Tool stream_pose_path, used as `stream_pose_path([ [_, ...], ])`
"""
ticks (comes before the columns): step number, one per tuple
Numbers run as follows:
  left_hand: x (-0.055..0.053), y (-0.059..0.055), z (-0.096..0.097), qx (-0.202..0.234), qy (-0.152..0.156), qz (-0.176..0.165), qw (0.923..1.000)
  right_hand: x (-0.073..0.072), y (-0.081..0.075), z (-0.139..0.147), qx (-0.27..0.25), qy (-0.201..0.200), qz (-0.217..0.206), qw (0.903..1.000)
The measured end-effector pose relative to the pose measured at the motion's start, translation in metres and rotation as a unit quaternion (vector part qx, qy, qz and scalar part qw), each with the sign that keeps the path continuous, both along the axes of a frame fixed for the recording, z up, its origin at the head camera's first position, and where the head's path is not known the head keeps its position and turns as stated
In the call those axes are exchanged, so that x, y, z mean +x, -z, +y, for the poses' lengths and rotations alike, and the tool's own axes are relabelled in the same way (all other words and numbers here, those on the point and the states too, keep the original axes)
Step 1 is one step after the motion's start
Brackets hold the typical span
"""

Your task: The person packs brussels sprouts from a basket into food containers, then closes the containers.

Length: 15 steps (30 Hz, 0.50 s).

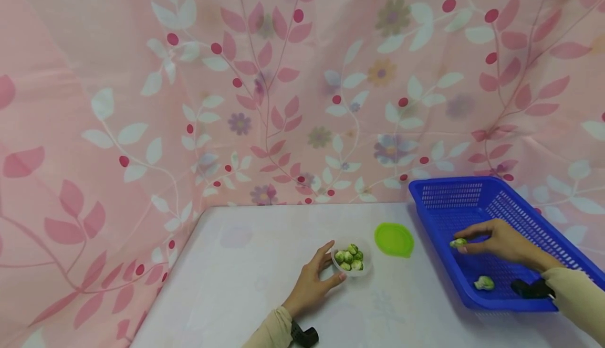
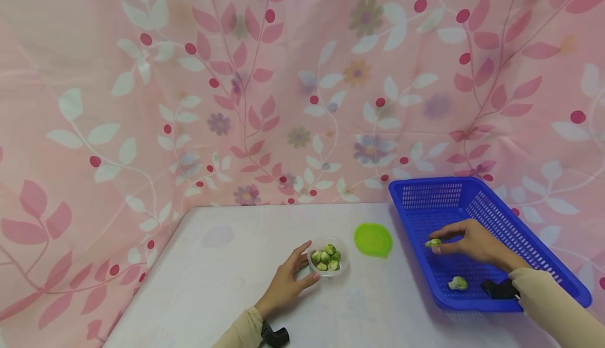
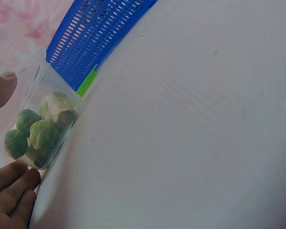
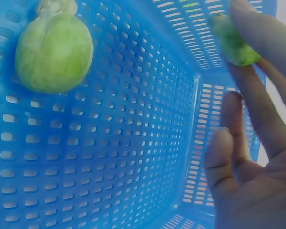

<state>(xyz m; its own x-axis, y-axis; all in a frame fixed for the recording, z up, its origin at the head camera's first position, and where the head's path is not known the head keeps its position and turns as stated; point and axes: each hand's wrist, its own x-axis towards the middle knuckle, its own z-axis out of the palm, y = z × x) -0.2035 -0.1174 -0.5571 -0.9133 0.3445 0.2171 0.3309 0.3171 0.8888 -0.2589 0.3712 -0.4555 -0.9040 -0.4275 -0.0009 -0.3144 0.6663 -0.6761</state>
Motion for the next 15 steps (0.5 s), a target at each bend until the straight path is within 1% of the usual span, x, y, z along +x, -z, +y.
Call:
stream_pose_path([
  [2,-0.001,0.0,0.0,0.0,0.0,0.002,1.0,0.001,-0.003,0.0,-0.014,0.013,-0.009,0.9998],
  [4,-0.001,0.0,0.0,0.0,0.0,0.001,1.0,0.002,-0.005,-0.001,-0.029,0.028,-0.028,0.9988],
  [9,0.0,0.0,-0.001,0.0,0.0,0.0,1.0,0.004,-0.011,-0.005,-0.042,0.043,-0.055,0.9966],
  [11,0.0,0.0,0.0,-0.001,0.0,-0.001,1.0,0.005,-0.015,-0.007,-0.046,0.048,-0.055,0.9963],
  [15,0.0,-0.002,0.0,-0.002,0.0,-0.006,1.0,0.005,-0.022,-0.014,-0.058,0.059,-0.039,0.9958],
])
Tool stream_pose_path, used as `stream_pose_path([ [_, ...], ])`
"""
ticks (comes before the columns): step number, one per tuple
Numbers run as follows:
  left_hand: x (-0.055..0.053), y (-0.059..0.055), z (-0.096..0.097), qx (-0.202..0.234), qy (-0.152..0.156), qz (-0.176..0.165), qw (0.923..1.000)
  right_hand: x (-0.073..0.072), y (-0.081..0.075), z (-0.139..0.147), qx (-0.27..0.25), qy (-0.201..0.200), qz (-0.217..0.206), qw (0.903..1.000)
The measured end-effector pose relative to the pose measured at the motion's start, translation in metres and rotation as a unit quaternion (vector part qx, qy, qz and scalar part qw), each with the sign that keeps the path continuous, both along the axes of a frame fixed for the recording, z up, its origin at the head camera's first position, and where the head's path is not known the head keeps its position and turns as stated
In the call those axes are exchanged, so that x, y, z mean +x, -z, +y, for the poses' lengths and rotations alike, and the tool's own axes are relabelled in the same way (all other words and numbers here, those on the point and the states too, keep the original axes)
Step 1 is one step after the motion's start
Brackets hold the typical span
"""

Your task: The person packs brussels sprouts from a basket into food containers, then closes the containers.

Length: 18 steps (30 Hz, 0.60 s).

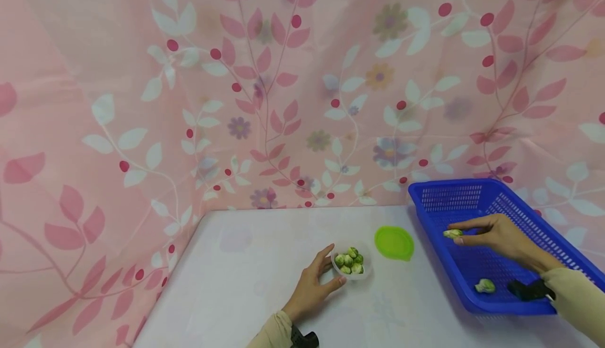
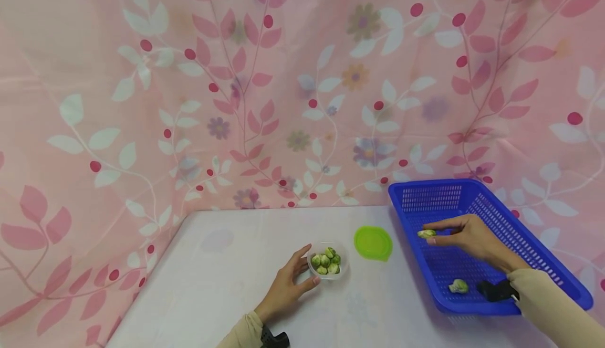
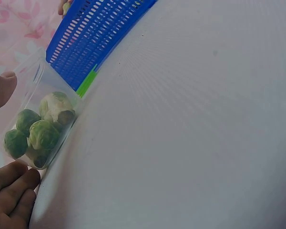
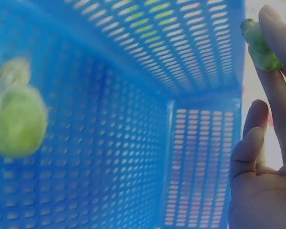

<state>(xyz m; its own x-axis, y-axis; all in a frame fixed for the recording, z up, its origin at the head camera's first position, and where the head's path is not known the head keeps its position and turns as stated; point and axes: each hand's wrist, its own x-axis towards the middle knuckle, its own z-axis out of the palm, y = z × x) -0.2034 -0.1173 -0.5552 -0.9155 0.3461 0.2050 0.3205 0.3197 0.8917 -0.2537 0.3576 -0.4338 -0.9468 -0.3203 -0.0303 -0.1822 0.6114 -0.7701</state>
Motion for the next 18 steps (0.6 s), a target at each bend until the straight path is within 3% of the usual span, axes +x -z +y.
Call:
stream_pose_path([
  [12,0.001,0.002,0.0,0.001,-0.005,0.003,1.0,0.004,-0.017,-0.022,-0.032,0.001,0.011,0.9994],
  [18,0.001,0.002,0.0,-0.002,-0.007,0.001,1.0,0.006,-0.016,-0.037,-0.06,-0.008,0.013,0.9981],
])
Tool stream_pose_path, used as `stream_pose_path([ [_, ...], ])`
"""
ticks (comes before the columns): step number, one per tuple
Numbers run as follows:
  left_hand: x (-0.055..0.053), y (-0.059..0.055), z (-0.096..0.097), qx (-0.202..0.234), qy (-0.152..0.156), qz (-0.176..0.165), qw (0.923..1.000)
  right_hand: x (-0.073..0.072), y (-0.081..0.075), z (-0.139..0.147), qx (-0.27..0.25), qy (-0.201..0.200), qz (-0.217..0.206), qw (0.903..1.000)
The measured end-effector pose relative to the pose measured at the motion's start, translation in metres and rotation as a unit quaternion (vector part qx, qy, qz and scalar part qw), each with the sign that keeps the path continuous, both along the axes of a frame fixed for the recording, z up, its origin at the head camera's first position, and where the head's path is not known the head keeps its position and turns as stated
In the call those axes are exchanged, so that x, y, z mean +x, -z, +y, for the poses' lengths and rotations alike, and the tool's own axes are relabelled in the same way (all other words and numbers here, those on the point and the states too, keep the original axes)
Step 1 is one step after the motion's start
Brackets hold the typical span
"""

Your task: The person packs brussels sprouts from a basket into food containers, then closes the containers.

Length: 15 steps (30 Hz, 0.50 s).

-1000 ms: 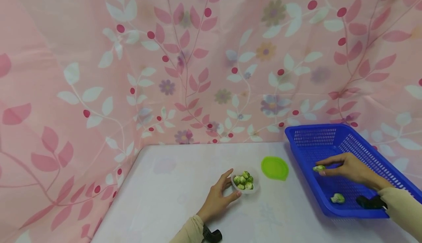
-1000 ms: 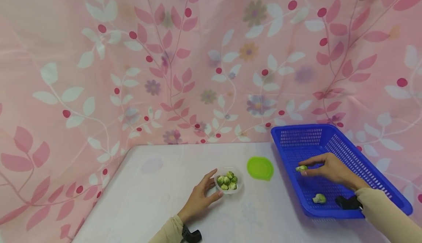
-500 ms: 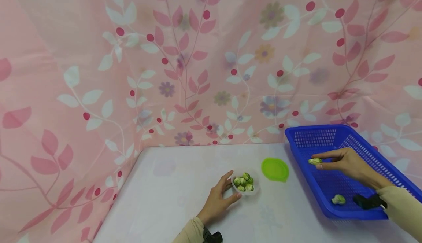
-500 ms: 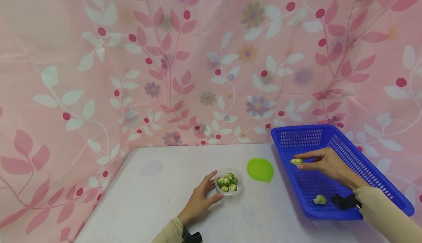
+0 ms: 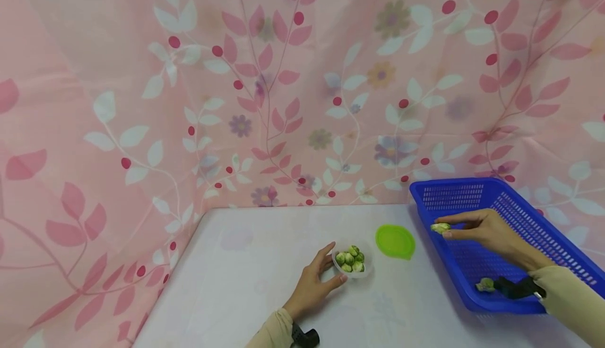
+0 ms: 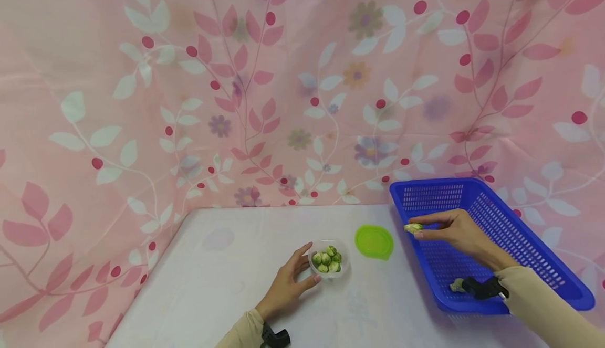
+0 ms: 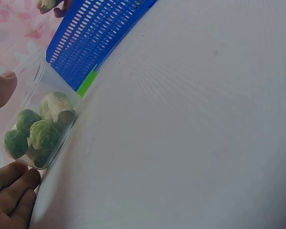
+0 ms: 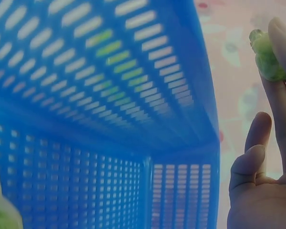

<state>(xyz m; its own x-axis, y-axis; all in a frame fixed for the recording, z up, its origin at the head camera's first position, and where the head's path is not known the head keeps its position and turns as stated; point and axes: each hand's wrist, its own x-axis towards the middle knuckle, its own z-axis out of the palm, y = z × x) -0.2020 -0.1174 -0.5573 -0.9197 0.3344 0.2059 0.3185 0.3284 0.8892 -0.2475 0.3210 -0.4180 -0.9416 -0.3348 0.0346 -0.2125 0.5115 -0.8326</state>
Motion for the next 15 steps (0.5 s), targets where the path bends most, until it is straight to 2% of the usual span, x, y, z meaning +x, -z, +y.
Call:
stream_pose_path([
  [8,0.0,-0.002,0.0,-0.002,0.0,0.0,1.0,0.004,-0.002,-0.028,-0.03,-0.021,0.004,0.9993],
  [11,0.001,-0.003,0.0,-0.002,0.0,-0.001,1.0,0.005,-0.002,-0.041,-0.045,-0.048,0.021,0.9976],
  [15,0.001,-0.005,0.0,-0.003,0.002,-0.003,1.0,0.006,-0.002,-0.056,-0.073,-0.081,0.022,0.9938],
])
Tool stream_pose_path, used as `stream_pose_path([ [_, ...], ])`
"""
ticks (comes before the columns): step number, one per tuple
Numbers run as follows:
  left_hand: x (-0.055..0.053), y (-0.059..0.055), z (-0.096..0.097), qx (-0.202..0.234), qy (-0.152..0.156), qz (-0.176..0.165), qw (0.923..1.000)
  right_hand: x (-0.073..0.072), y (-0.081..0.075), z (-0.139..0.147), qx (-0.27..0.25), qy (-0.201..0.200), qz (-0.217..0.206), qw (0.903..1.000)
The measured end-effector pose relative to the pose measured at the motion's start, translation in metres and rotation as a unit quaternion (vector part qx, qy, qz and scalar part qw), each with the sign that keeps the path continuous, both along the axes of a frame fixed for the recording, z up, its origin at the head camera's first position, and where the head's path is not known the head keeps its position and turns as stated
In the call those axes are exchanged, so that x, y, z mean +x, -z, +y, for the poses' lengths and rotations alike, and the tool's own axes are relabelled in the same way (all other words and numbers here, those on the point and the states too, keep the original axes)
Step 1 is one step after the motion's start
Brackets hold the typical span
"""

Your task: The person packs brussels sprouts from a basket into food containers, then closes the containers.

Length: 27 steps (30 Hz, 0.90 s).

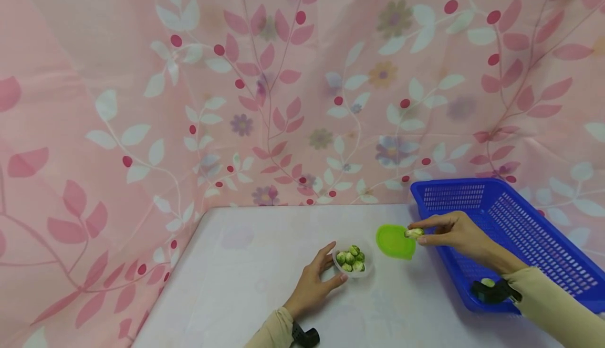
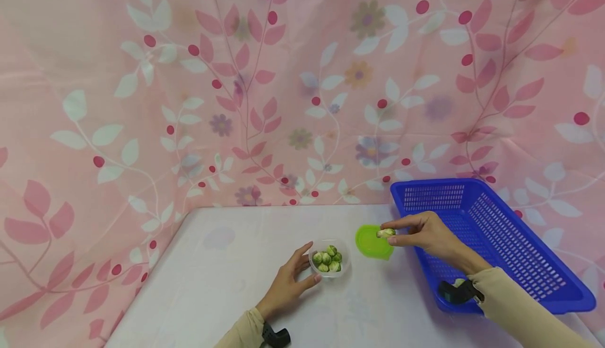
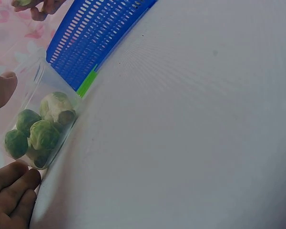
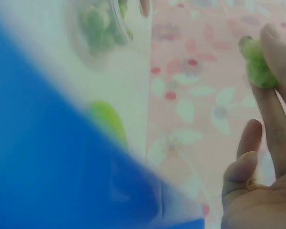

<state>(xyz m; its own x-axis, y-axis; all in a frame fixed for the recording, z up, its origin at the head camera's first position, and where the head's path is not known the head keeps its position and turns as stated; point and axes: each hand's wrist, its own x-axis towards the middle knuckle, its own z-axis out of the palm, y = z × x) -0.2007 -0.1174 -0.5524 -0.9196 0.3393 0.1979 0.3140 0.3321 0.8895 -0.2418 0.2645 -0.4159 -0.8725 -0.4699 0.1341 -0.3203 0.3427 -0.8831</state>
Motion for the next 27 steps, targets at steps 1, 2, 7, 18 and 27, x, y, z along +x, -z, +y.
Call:
stream_pose_path([
  [1,0.0,0.0,0.0,0.0,0.001,0.0,1.0,0.0,-0.001,-0.004,-0.003,-0.009,0.0,1.0],
  [2,0.0,-0.001,0.0,-0.001,0.001,0.0,1.0,0.0,-0.001,-0.007,-0.007,-0.014,-0.002,0.9999],
  [7,-0.001,-0.001,-0.001,0.002,0.002,0.001,1.0,0.001,-0.003,-0.026,-0.02,-0.034,-0.008,0.9992],
  [18,-0.001,0.004,-0.001,0.006,0.005,0.005,1.0,0.011,0.002,-0.063,-0.011,-0.044,-0.016,0.9989],
  [27,-0.002,0.004,-0.001,0.006,0.001,0.006,1.0,0.01,0.009,-0.081,-0.018,-0.054,-0.024,0.9981],
])
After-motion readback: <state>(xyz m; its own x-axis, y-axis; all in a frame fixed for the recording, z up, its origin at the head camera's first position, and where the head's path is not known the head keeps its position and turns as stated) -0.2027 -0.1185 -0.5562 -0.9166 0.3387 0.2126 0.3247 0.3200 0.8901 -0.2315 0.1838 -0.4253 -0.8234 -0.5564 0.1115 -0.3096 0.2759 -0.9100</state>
